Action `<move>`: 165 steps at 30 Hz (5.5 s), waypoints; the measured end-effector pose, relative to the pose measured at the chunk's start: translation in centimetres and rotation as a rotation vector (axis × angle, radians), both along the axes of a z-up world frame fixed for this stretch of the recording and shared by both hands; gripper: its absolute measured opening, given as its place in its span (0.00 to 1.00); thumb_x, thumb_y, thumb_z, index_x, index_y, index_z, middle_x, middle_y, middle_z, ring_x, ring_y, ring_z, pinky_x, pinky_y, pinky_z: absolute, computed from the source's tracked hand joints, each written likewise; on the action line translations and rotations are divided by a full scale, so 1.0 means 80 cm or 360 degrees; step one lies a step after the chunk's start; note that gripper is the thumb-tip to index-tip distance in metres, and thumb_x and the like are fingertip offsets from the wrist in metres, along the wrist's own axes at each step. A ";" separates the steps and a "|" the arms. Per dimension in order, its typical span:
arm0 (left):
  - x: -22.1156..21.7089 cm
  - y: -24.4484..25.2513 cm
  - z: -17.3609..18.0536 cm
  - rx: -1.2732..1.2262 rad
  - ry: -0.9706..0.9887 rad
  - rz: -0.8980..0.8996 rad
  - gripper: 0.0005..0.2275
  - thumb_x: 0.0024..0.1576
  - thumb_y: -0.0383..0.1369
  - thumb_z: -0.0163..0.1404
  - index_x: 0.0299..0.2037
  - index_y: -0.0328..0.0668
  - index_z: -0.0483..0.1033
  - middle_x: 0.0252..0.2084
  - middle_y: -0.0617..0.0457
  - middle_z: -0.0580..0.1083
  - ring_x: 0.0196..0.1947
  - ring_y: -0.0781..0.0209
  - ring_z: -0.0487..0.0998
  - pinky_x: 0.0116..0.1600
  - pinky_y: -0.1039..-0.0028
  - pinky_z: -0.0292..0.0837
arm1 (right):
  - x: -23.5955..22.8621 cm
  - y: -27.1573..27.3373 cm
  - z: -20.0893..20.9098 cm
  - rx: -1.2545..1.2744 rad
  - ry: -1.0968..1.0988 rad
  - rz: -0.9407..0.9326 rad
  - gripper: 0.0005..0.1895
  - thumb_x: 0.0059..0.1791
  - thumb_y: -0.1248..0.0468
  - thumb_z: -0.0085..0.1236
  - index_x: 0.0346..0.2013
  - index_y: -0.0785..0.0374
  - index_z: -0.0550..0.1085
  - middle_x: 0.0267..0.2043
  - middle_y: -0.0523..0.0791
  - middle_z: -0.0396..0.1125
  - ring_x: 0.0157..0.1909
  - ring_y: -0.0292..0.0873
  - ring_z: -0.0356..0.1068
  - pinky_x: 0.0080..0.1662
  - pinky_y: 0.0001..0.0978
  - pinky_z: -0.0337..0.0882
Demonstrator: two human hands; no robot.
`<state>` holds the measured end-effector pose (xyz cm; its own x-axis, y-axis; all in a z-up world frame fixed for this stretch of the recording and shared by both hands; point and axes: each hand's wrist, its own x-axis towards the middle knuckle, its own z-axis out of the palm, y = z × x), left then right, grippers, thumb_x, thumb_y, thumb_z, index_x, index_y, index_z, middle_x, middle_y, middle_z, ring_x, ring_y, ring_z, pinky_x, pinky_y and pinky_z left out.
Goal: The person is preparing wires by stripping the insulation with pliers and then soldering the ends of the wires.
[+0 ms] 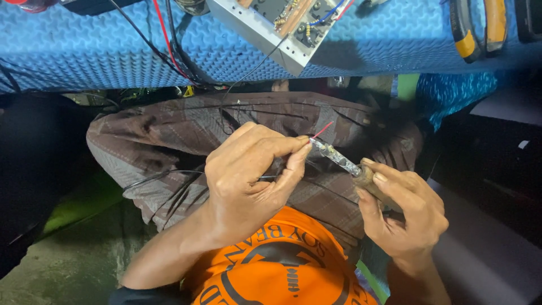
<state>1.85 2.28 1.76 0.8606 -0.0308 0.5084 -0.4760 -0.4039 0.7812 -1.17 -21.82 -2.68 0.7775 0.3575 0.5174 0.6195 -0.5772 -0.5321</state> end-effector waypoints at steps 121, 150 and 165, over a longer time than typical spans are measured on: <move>-0.019 -0.009 -0.011 -0.0720 0.0422 0.0076 0.02 0.58 0.20 0.57 0.37 0.35 0.80 0.31 0.48 0.76 0.26 0.66 0.69 0.34 0.80 0.67 | -0.001 0.021 -0.041 0.0287 -0.0094 0.0068 0.14 0.53 0.68 0.58 0.50 0.70 0.67 0.39 0.61 0.72 0.39 0.59 0.80 0.39 0.39 0.80; -0.030 -0.020 -0.028 -0.1178 0.0652 0.0055 0.03 0.63 0.28 0.53 0.37 0.40 0.78 0.27 0.52 0.74 0.28 0.66 0.73 0.39 0.77 0.71 | -0.009 0.027 -0.048 0.0190 -0.0193 0.0024 0.14 0.54 0.68 0.59 0.50 0.71 0.67 0.41 0.61 0.73 0.42 0.59 0.81 0.40 0.40 0.80; -0.033 -0.017 -0.017 -0.0714 0.0570 0.0002 0.01 0.60 0.24 0.55 0.38 0.37 0.80 0.33 0.49 0.78 0.28 0.67 0.72 0.34 0.79 0.66 | 0.025 0.039 -0.001 0.0295 -0.0189 -0.0195 0.08 0.54 0.68 0.65 0.44 0.60 0.74 0.56 0.62 0.56 0.35 0.42 0.63 0.39 0.32 0.72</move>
